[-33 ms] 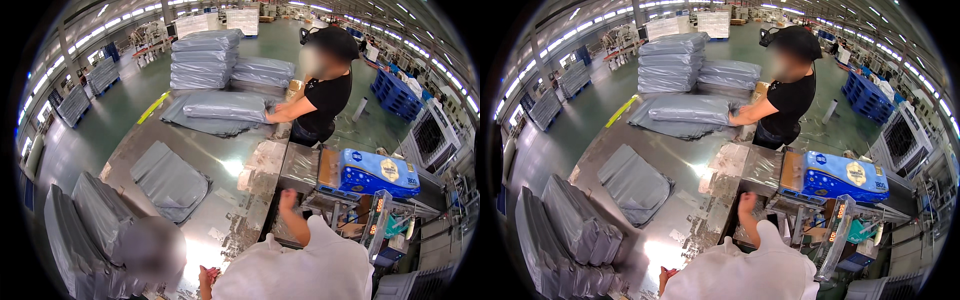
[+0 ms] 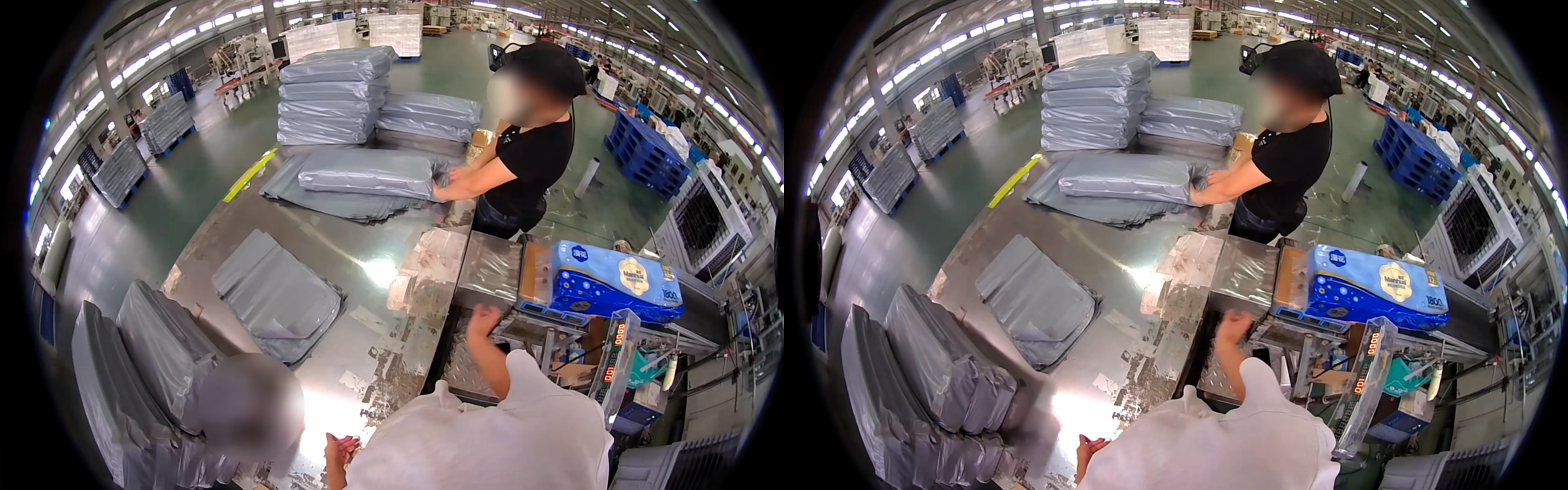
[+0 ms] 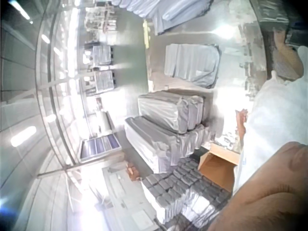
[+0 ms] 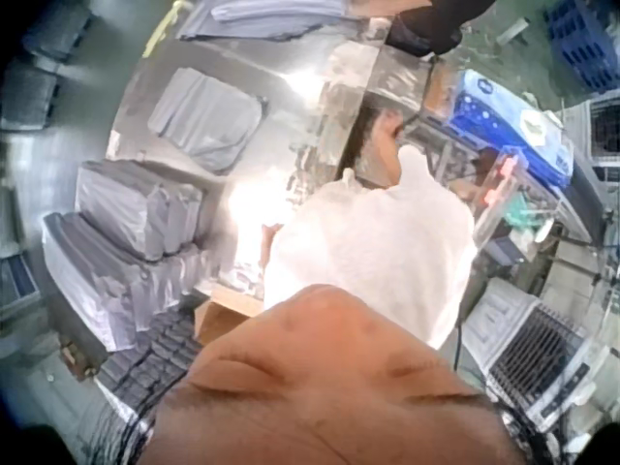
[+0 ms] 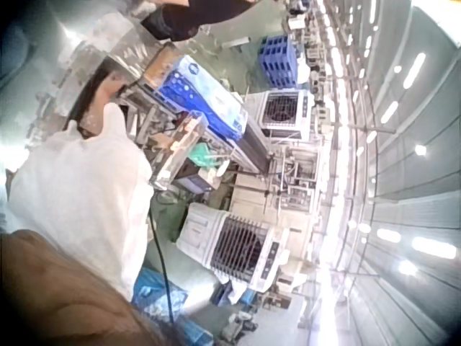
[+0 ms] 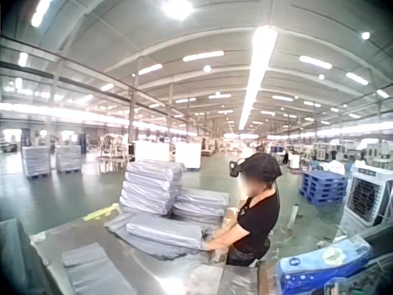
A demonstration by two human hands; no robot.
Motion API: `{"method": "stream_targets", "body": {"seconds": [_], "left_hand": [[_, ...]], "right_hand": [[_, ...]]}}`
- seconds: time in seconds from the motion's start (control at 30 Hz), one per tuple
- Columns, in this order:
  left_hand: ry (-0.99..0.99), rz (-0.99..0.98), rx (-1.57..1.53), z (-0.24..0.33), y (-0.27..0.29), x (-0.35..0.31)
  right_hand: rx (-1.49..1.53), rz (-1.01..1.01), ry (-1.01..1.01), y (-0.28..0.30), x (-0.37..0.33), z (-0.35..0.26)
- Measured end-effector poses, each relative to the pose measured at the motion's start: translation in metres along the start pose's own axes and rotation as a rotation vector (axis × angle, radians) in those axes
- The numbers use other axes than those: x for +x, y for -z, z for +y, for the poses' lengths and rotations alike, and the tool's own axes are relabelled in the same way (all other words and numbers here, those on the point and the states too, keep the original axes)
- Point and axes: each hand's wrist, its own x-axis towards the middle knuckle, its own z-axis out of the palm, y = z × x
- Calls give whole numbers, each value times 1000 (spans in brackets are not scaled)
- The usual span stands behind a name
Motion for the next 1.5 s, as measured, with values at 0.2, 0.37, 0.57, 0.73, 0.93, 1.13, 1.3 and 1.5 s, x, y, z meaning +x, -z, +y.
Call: {"method": "stream_targets", "body": {"seconds": [0.2, 0.37, 0.57, 0.73, 0.93, 1.13, 1.3, 1.5], "left_hand": [[-72, -14, 32, 5, -4, -10], [-99, -22, -53, 4, -14, 0], [-105, -75, 7, 13, -15, -12], [-93, 31, 29, 10, -18, -39], [-100, 7, -13, 4, -12, -24], [-99, 17, -30, 13, -18, -37], [-181, 35, -48, 4, -20, -38], [-207, 32, -187, 0, -25, -20]], "right_hand": [[-29, 332, -101, 21, 99, -43], [-76, 110, -481, -19, 149, -5], [556, -408, -787, -83, 128, -7], [637, -578, -1243, -92, 16, -72], [517, -917, -1608, -116, -119, -127], [392, -1263, -1877, -206, -275, -219], [383, -1765, -1424, -244, -349, -276], [187, -1416, 354, -309, -230, -195]]}}
